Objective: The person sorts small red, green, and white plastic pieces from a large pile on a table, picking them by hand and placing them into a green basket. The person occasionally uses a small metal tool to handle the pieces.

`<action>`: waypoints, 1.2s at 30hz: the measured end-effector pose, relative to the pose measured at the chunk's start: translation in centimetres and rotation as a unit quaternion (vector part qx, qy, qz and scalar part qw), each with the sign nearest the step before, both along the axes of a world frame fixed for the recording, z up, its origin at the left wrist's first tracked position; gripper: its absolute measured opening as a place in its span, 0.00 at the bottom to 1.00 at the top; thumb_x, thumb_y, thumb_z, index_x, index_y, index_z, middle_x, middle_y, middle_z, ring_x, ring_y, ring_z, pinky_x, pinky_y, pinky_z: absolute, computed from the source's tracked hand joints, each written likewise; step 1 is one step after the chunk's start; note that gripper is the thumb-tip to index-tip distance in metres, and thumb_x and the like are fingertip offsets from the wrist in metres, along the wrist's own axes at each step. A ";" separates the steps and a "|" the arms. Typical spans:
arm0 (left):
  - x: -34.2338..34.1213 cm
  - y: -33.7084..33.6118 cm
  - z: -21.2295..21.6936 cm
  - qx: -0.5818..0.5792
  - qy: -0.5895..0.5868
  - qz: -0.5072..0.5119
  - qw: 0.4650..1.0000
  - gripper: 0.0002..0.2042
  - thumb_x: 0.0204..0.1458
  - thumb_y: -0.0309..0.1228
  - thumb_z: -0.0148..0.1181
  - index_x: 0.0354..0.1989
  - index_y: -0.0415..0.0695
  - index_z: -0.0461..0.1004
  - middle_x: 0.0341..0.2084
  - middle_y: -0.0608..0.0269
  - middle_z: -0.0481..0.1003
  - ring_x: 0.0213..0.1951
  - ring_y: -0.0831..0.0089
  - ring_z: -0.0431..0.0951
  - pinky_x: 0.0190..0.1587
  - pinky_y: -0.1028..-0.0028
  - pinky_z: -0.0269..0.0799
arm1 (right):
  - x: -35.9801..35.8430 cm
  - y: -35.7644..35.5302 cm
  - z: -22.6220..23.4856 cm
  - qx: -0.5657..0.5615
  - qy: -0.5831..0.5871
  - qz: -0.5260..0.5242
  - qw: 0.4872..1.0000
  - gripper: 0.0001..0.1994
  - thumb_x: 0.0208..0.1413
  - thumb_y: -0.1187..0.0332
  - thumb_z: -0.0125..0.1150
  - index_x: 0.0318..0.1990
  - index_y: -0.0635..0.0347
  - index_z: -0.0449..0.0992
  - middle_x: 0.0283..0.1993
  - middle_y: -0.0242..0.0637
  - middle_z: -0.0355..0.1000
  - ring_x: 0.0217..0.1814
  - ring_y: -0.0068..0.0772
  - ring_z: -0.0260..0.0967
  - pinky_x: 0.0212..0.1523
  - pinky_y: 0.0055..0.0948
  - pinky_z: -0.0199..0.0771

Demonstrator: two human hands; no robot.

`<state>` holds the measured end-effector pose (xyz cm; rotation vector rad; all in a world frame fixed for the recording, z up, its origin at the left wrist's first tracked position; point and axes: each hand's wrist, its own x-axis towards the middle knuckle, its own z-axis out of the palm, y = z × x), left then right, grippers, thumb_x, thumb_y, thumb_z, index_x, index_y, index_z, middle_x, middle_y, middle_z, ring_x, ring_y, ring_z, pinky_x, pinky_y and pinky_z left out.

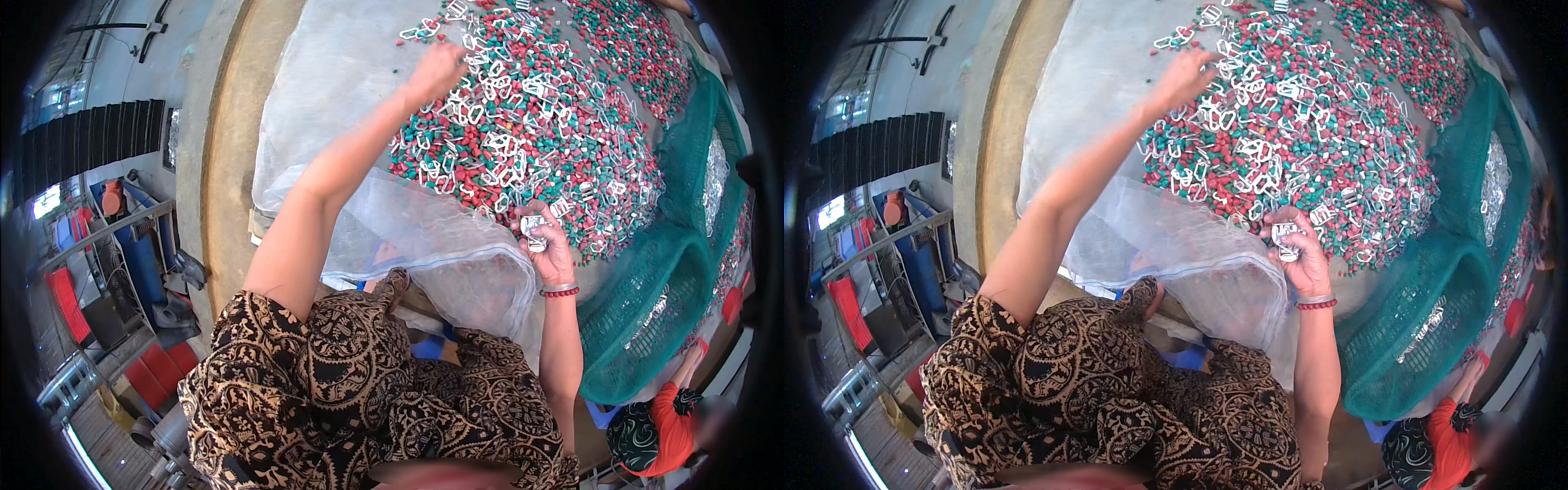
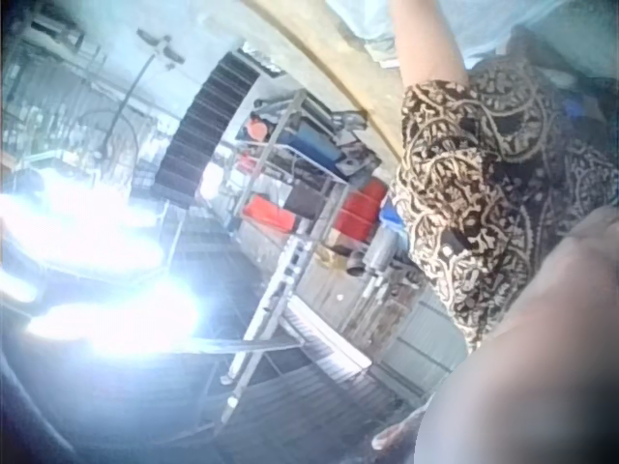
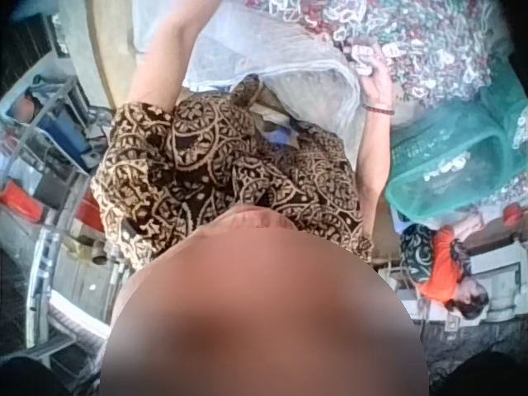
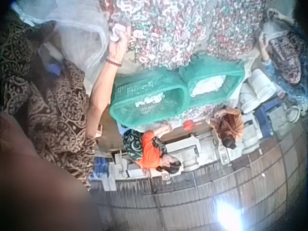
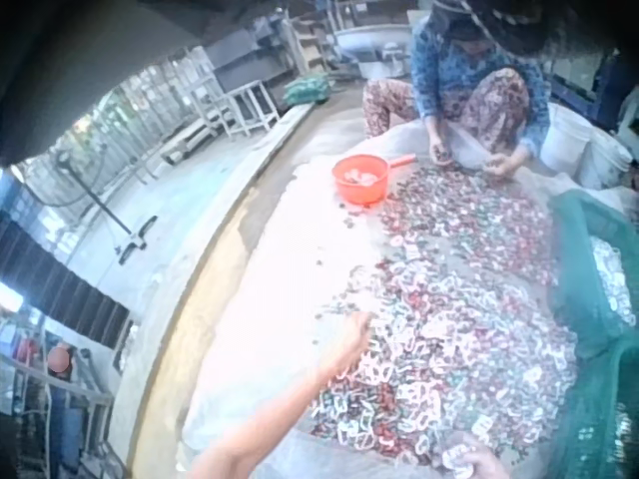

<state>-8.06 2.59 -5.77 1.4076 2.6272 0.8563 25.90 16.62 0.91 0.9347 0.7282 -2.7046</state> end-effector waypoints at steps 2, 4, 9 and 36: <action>-2.2 0.8 -1.1 -0.099 0.014 0.019 0.995 0.13 0.48 0.33 0.57 0.41 0.43 0.76 0.35 0.49 0.76 0.43 0.55 0.75 0.47 0.60 0.69 | 0.0 0.7 0.4 -0.013 0.006 -0.017 1.000 0.20 0.43 0.78 0.51 0.48 0.61 0.66 0.46 0.44 0.67 0.43 0.37 0.70 0.23 0.26 0.77; -2.8 1.6 -1.9 -0.161 -0.017 -0.001 0.987 0.10 0.48 0.31 0.55 0.36 0.39 0.76 0.33 0.46 0.76 0.40 0.52 0.77 0.45 0.58 0.71 | -0.4 1.5 0.7 -0.025 0.043 -0.030 0.998 0.20 0.44 0.76 0.50 0.49 0.62 0.65 0.46 0.44 0.67 0.45 0.38 0.70 0.23 0.26 0.77; 0.0 2.0 -0.6 -0.262 -0.074 -0.039 0.961 0.11 0.43 0.31 0.58 0.35 0.41 0.77 0.33 0.46 0.77 0.38 0.51 0.78 0.42 0.58 0.74 | -1.1 2.7 1.2 -0.060 0.058 -0.088 0.993 0.16 0.52 0.73 0.53 0.50 0.61 0.65 0.39 0.41 0.64 0.36 0.32 0.63 0.13 0.15 0.64; 9.4 -3.5 5.2 -0.268 0.019 -0.203 0.942 0.05 0.46 0.28 0.56 0.28 0.44 0.77 0.34 0.53 0.74 0.38 0.55 0.76 0.34 0.61 0.76 | -1.8 0.8 1.0 -0.182 0.156 -0.089 0.967 0.15 0.56 0.70 0.53 0.52 0.55 0.67 0.51 0.49 0.62 0.39 0.38 0.60 0.12 0.15 0.64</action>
